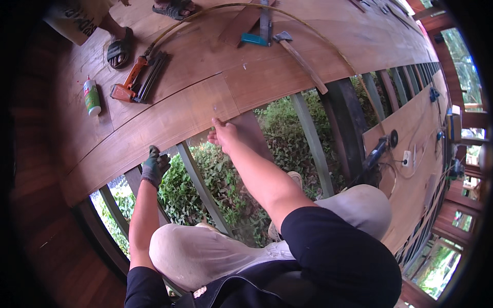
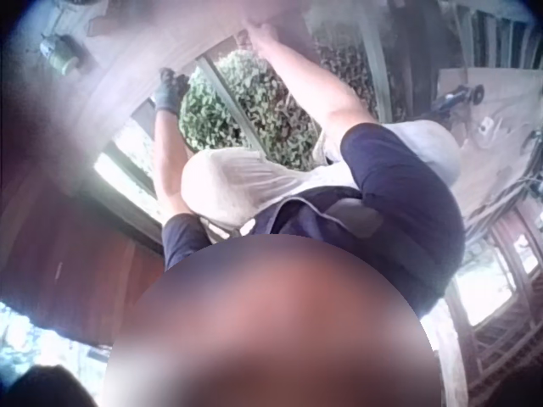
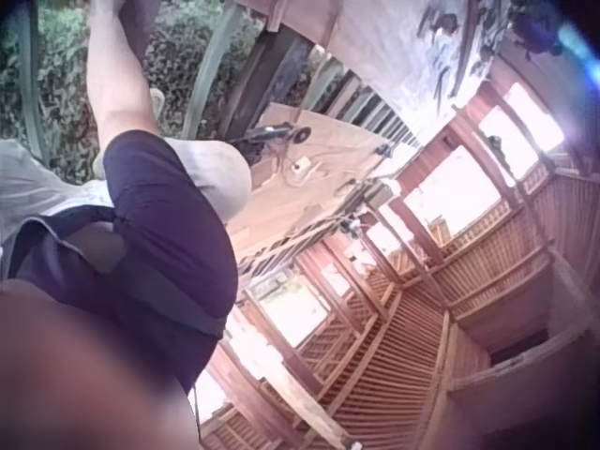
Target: The person measures and marks a wooden plank with a square and pencil, then uses an angle grinder to cut the plank. The person then places the cut plank into a gap in the floor.
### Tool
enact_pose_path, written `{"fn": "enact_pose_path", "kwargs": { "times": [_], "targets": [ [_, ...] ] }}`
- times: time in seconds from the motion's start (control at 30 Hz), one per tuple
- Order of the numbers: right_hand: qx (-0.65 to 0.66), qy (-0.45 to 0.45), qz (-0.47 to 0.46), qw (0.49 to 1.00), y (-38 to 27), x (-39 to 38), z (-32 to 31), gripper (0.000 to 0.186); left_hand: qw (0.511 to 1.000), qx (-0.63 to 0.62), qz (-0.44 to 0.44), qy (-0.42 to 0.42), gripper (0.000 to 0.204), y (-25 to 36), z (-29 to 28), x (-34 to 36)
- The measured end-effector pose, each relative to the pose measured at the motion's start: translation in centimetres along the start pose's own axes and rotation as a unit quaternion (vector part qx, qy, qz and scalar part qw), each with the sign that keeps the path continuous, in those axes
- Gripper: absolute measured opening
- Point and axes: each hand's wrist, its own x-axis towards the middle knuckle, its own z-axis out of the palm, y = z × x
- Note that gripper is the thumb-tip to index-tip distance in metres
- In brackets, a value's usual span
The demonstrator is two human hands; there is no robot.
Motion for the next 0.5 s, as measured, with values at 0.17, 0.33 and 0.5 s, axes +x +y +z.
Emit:
{"fn": "enact_pose_path", "kwargs": {
  "times": [0.17,0.33,0.5],
  "targets": [
    [-0.545,-0.232,-0.006,0.805,-5.4,-3.0,-4.9,0.050,0.978,0.194,-0.077,0.021,0.076,2.5,0.4,-2.2],
    [-0.809,-0.297,-0.278,0.424,-17.5,-9.2,-18.6,0.044,0.753,0.658,0.007,0.001,0.061,7.1,2.9,-6.0],
    [-0.448,0.194,-0.205,0.848,-19.8,-15.2,-39.3,0.032,0.630,0.685,0.364,0.024,0.041,9.1,8.5,-8.7]
  ]
}}
